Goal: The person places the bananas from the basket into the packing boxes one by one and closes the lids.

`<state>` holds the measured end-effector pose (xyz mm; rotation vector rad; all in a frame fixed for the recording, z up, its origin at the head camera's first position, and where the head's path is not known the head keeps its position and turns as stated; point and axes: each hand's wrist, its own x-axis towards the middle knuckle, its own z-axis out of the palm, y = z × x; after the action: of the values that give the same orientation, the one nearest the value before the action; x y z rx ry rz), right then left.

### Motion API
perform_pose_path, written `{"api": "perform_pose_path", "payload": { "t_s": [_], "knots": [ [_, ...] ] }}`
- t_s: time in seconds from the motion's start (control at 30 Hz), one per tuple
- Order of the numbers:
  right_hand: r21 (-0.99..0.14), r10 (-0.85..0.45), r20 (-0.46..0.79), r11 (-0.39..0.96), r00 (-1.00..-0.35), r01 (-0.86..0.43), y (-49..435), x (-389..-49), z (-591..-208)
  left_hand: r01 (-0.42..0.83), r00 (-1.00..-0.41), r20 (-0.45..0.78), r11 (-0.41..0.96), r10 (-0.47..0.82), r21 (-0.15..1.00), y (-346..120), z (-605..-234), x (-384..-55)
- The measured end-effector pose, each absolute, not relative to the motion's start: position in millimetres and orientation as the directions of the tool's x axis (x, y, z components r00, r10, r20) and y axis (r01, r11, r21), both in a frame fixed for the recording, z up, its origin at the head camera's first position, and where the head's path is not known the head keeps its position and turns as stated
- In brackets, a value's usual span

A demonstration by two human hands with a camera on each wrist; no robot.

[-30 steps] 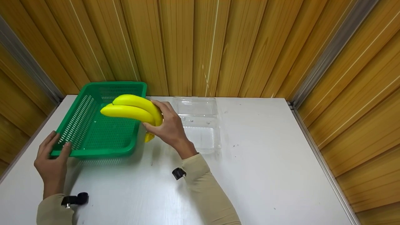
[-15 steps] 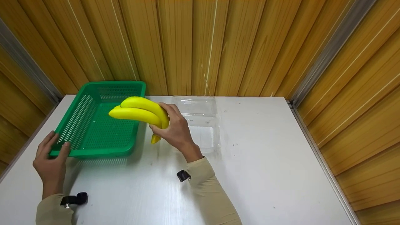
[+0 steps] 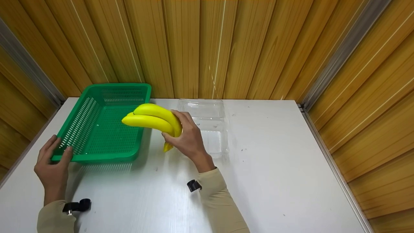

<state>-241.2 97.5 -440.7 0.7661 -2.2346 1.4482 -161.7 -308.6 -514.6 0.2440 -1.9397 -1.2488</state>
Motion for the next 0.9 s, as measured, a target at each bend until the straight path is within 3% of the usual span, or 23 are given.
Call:
{"api": "perform_pose_path", "payload": {
  "t_s": [0.9],
  "knots": [
    [-0.718,-0.191,0.564,0.366,-0.803,-0.591,113.1,-231.5,-439.8,0.256,-0.672,0.495,0.454,-0.551,0.853,-299.4,-494.8,-148.6]
  ]
}}
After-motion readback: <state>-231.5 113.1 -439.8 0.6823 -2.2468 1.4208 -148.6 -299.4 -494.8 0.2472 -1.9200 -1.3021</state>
